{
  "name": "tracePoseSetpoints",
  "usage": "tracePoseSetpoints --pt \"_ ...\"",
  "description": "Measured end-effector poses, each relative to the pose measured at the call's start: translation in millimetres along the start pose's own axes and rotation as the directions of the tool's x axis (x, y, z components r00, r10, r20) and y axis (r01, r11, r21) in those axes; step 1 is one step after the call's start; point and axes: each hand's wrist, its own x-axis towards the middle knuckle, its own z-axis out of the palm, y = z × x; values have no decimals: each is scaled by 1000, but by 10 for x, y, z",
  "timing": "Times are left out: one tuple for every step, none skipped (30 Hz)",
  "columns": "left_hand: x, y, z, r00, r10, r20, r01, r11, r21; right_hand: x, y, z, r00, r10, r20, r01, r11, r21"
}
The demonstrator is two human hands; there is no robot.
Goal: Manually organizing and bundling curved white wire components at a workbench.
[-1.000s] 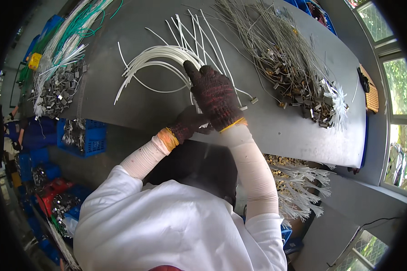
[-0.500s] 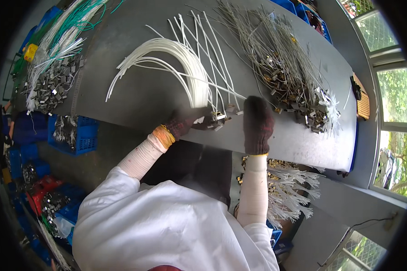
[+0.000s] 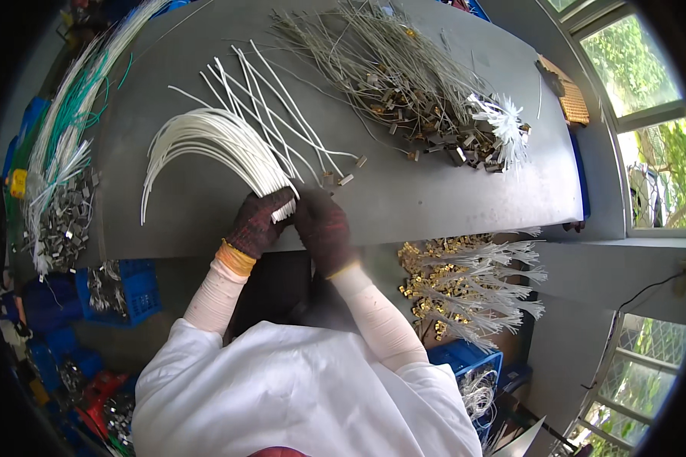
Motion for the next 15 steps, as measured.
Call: tracePoseSetpoints --pt "12 -3 51 997 -73 9 72 963 -258 25 1 -59 989 123 78 -134 978 160" --pt "7 45 74 998 -63 4 62 969 -241 42 -33 -116 991 107 77 -119 978 174" --pt "37 40 80 999 -45 29 50 980 -194 122 -60 -138 952 295 86 -305 942 139" --pt "51 26 93 998 -29 51 36 989 -142 184 -92 -164 879 468 93 -476 873 103" --pt "-52 -144 204 998 -39 51 45 991 -125 162 -126 -169 961 242 130 -243 970 -11" --pt "-84 -291 304 998 -47 48 52 992 -113 88 -131 -214 984 5 179 16 993 -116" --pt "125 -63 205 993 -78 87 79 997 -10 28 1 -263 984 50 172 -47 999 -20" --pt "325 243 8 985 -122 120 110 989 99 30 177 -298 979 97 179 -113 990 81" --pt "423 328 -159 957 -195 213 178 979 97 127 407 -394 996 -21 85 14 997 78" --pt "405 267 -205 962 -202 186 181 976 123 255 608 -568 991 -135 -3 135 989 66" --pt "332 119 -182 928 -340 151 372 855 -361 466 696 -846 972 -232 -33 207 917 -341" --pt "280 -85 -124 872 -454 183 418 497 -760 703 709 -1053 942 -334 -34 218 686 -694" --pt "293 -396 96 811 -576 99 334 318 -887 853 432 -1123 968 -240 -70 106 647 -755" --pt "356 -331 8 813 -575 95 333 325 -885 918 219 -1255 981 -135 -141 -36 582 -812" --pt "491 -105 -144 922 -382 61 314 649 -693 976 391 -1357 978 -139 -155 -45 583 -811"
